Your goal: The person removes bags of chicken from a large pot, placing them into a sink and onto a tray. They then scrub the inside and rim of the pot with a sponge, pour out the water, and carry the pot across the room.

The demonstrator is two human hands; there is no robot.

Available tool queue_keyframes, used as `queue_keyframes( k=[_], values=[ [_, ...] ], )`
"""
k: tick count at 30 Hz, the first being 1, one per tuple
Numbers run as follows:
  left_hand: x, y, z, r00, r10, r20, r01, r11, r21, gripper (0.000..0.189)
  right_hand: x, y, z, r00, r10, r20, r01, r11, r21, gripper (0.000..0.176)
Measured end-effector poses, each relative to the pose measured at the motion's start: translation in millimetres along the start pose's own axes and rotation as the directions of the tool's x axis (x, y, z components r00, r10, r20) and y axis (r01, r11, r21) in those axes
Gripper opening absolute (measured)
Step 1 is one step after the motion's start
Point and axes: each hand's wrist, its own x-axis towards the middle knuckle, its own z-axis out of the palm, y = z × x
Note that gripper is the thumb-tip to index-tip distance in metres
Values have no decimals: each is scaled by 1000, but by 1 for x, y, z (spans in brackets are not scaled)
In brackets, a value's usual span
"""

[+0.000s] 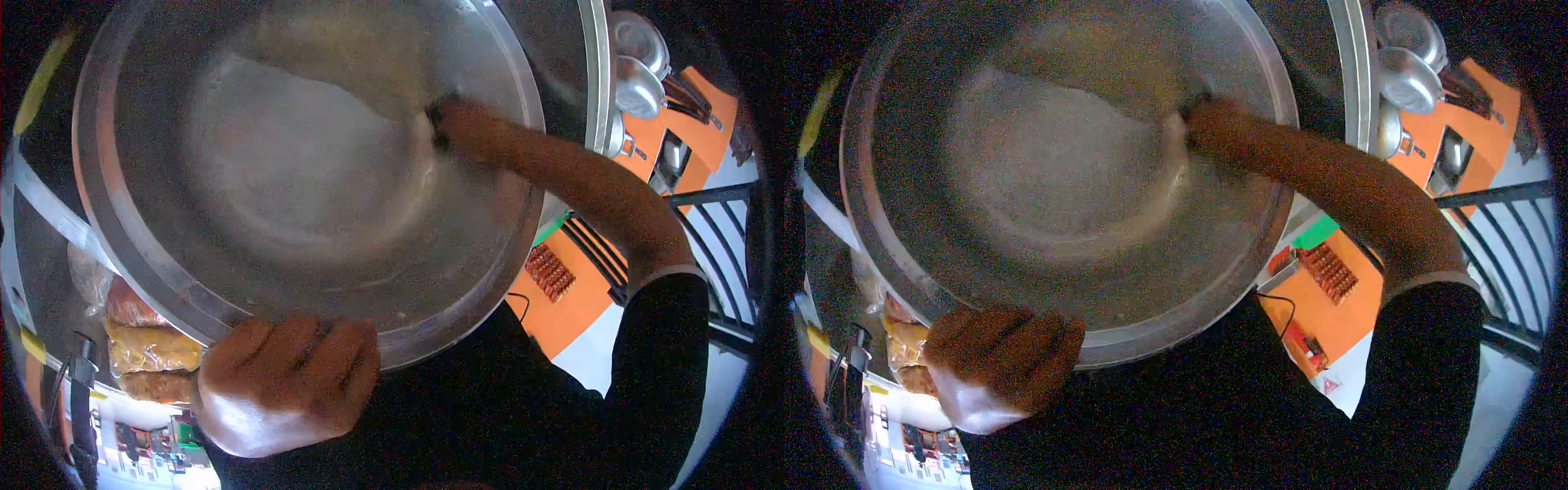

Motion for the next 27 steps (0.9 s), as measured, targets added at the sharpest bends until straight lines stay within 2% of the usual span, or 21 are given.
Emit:
queue_keyframes(
  k=[1, 3, 4, 6, 7, 8, 10, 11, 12, 14, 15, 16, 17, 20, 21, 23, 24, 27],
  values=[
    [0, 1, 0, 1000, -8, 18, 8, 1000, -5, 22, 6, 9, 1, 992, 91, -93, -94, 995, -22, 37],
    [1, 2, 0, 999, -26, 44, 26, 1000, -11, 23, 16, 12, 16, 996, 32, -79, -43, 989, -141, 38],
    [2, 2, -1, 998, -29, 60, 30, 999, -21, 24, 22, -2, 29, 993, -106, 44, 113, 970, -214, 37],
    [5, 2, -5, 994, -21, 110, 26, 999, -48, 28, 12, -36, 37, 898, -359, 254, 373, 928, -9, 34],
    [7, 1, -8, 990, -12, 139, 21, 998, -62, 32, -9, -54, 29, 820, -490, 295, 430, 868, 248, 31],
    [9, 2, -9, 986, -3, 167, 16, 997, -75, 36, -32, -63, 19, 803, -535, 261, 428, 824, 371, 29],
    [7, 3, -4, 990, -32, 135, 38, 998, -45, 31, -70, -65, 4, 777, -606, 171, 413, 696, 587, 24],
    [6, 3, -3, 992, -48, 118, 51, 998, -26, 29, -75, -57, 1, 856, -404, 322, 313, 902, 299, 22],
    [6, 4, -2, 993, -47, 107, 50, 998, -27, 29, -78, -46, -3, 908, -155, 390, 183, 982, -36, 21],
    [8, 5, -3, 996, -40, 82, 42, 999, -30, 29, -77, -41, 0, 949, -12, 315, 112, 948, -299, 18],
    [7, 4, -6, 993, -31, 115, 36, 998, -41, 30, -72, -39, 11, 960, -124, 252, 186, 953, -237, 17],
    [10, 2, -10, 989, -16, 148, 25, 998, -55, 32, -62, -46, 24, 939, -307, 154, 313, 949, -20, 16],
    [11, 1, -11, 983, -1, 183, 14, 997, -72, 33, -53, -52, 37, 878, -476, 50, 462, 871, 167, 15],
    [5, 2, -9, 990, -14, 144, 22, 998, -55, 30, -44, -81, 36, 766, -633, -115, 628, 696, 349, 17],
    [5, 3, -9, 987, -19, 161, 32, 997, -74, 29, -41, -79, 34, 764, -635, -117, 628, 688, 364, 17],
    [8, 3, -11, 984, -23, 178, 41, 994, -98, 27, -29, -54, 37, 864, -503, 4, 481, 830, 281, 16],
    [7, 3, -10, 987, -23, 161, 35, 997, -68, 26, -25, -47, 39, 886, -463, 32, 441, 862, 248, 16],
    [6, 4, -6, 990, -22, 140, 25, 1000, -17, 26, -38, -88, 19, 881, -472, 41, 448, 858, 253, 16]
  ],
)
